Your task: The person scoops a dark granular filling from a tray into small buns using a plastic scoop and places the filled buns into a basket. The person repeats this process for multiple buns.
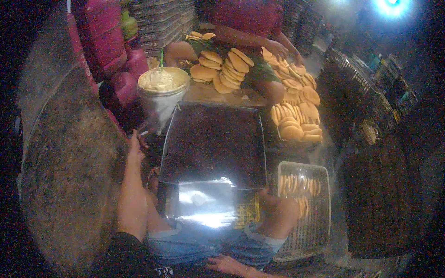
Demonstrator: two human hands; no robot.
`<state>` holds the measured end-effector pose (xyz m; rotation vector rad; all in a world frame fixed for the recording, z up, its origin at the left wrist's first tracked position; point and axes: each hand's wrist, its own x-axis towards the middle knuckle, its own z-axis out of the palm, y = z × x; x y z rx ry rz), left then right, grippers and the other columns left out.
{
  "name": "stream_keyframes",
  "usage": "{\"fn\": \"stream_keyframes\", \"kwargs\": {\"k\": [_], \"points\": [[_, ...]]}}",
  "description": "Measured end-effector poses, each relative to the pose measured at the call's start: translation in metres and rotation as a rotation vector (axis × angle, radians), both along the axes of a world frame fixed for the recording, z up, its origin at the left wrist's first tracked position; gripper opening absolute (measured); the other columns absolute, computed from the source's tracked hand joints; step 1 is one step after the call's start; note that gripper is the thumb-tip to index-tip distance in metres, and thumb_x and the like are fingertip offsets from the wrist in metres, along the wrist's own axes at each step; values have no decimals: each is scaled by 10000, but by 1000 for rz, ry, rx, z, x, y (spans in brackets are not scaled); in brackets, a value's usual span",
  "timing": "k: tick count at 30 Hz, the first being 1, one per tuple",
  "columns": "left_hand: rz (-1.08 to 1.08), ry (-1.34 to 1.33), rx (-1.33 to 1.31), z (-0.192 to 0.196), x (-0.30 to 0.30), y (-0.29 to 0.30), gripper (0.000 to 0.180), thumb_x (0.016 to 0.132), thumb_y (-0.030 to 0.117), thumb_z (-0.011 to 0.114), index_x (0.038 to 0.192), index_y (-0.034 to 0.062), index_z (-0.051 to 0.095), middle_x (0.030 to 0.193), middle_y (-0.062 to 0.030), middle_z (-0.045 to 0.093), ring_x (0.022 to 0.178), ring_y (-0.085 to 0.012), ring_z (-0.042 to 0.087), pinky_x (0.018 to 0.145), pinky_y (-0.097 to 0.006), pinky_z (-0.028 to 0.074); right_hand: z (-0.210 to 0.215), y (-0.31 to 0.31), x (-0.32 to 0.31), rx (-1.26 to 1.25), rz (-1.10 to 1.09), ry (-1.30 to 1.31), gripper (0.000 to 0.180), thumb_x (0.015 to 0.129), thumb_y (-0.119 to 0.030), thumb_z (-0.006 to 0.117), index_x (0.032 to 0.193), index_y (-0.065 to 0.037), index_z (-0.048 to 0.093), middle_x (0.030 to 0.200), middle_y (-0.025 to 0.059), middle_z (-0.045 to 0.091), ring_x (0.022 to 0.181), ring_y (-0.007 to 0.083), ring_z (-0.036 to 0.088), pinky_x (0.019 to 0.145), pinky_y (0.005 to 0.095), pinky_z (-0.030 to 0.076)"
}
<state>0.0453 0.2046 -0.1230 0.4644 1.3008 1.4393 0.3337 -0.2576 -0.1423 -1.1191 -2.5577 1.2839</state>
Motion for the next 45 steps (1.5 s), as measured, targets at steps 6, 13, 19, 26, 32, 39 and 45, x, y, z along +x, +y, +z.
{"fn": "stream_keyframes", "kwargs": {"k": [6,13,19,26,32,39,45], "points": [[-34,-14,13,-6,-10,6,476,981,532,515,697,159,430,562,12,368,486,-148,373,457,-323,337,-5,-6,-3,-530,-406,208,301,895,-205,613,1178,-144,695,1277,143,620,1150,336,599,932,432,500],[-53,16,-30,2,7,2,476,993,515,501,693,155,420,561,14,369,484,-146,374,462,-331,336,30,9,-10,-807,-588,171,372,957,-325,563,1233,-97,662,1325,155,604,1181,371,575,1045,440,423],[-59,28,-6,-5,-2,6,462,990,514,506,707,152,459,562,19,390,480,-135,392,460,-326,349,15,7,-3,-680,-430,176,376,916,-335,604,1215,-118,678,1378,147,565,1240,333,542,1029,432,431],[-19,75,-51,0,-3,8,461,988,519,505,696,162,503,558,31,430,460,-117,402,437,-299,372,-65,-24,12,-407,-203,98,480,844,-359,653,1281,-162,623,1392,182,527,1254,401,498,1025,486,429],[-18,79,-43,1,-2,3,476,991,528,491,682,167,516,569,37,451,476,-117,429,434,-301,380,-62,-22,11,-341,-186,145,458,832,-352,639,1237,-138,633,1346,169,554,1206,383,527,997,483,442],[-44,92,-3,4,1,-1,460,992,511,503,711,147,534,594,22,471,497,-128,450,449,-300,390,-47,-15,6,-328,-179,250,374,804,-293,623,1138,-131,662,1162,120,595,1039,356,570,874,481,467],[-40,77,1,-3,5,3,445,989,497,517,729,137,539,604,13,470,503,-135,454,445,-309,391,-55,-17,3,-310,-183,325,328,827,-218,588,1136,-129,655,1124,118,589,999,350,569,839,473,470]]}}
